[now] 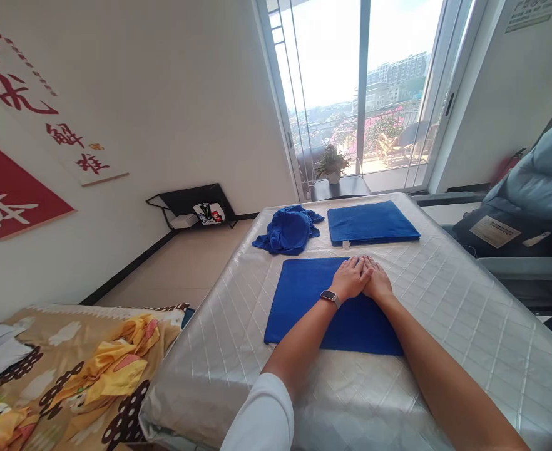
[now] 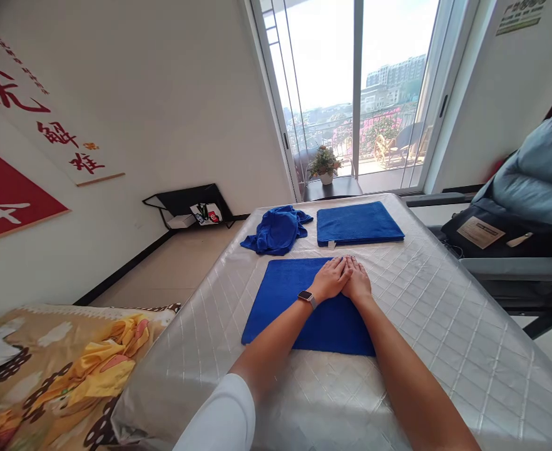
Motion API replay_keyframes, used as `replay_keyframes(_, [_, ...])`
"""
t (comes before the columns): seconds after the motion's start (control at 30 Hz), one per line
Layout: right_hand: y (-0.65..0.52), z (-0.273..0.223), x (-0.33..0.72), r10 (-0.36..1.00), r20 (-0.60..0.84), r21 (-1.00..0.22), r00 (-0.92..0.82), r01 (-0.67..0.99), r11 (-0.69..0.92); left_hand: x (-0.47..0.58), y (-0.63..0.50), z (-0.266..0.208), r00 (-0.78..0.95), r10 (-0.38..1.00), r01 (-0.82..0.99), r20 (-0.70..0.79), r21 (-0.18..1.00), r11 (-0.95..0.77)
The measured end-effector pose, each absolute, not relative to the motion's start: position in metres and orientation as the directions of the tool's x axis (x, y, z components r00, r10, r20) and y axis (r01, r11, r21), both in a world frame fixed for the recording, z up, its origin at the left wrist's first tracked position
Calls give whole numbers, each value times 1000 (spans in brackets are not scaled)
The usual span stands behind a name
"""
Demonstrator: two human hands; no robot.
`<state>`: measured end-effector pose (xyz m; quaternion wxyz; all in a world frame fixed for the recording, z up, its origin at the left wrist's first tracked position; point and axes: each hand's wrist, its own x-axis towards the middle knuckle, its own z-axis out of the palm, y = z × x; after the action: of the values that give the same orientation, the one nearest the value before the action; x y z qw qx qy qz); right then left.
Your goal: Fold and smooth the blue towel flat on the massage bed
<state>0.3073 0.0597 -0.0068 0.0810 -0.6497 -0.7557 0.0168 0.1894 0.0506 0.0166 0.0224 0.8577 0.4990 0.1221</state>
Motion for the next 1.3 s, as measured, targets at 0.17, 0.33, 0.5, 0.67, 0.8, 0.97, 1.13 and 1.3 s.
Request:
replay_keyframes(0.17, [62,-6,304,988,104,-130,-115,983,129,174,63,2,414,901,881,128,192,-432])
replay_keyframes(0.33, [64,-1,300,994,79,-168,-81,981,93,92,65,2,272,958,942,95,177,-285])
replay_keyframes(0.5, [66,-4,302,994,70,-163,-81,982,92,21,65,4,140,988,981,72,126,-148])
replay_keyframes(0.67, [70,-9,304,994,68,-145,-87,985,96,11,64,0,127,988,978,90,155,-140])
replay_keyframes(0.8, [72,-10,305,995,59,-139,-77,987,84,15,65,-4,101,989,976,110,181,-120])
replay_keyframes(0.97, [72,-5,304,997,35,-117,-75,990,78,14,65,-4,92,988,971,126,206,-117])
replay_keyframes(1.13, [68,3,300,998,41,-85,-55,995,58,14,66,-4,93,990,967,108,227,-116])
replay_keyframes(1.3, [50,6,305,996,72,-31,-55,998,57,15,67,-3,88,993,968,84,227,-105])
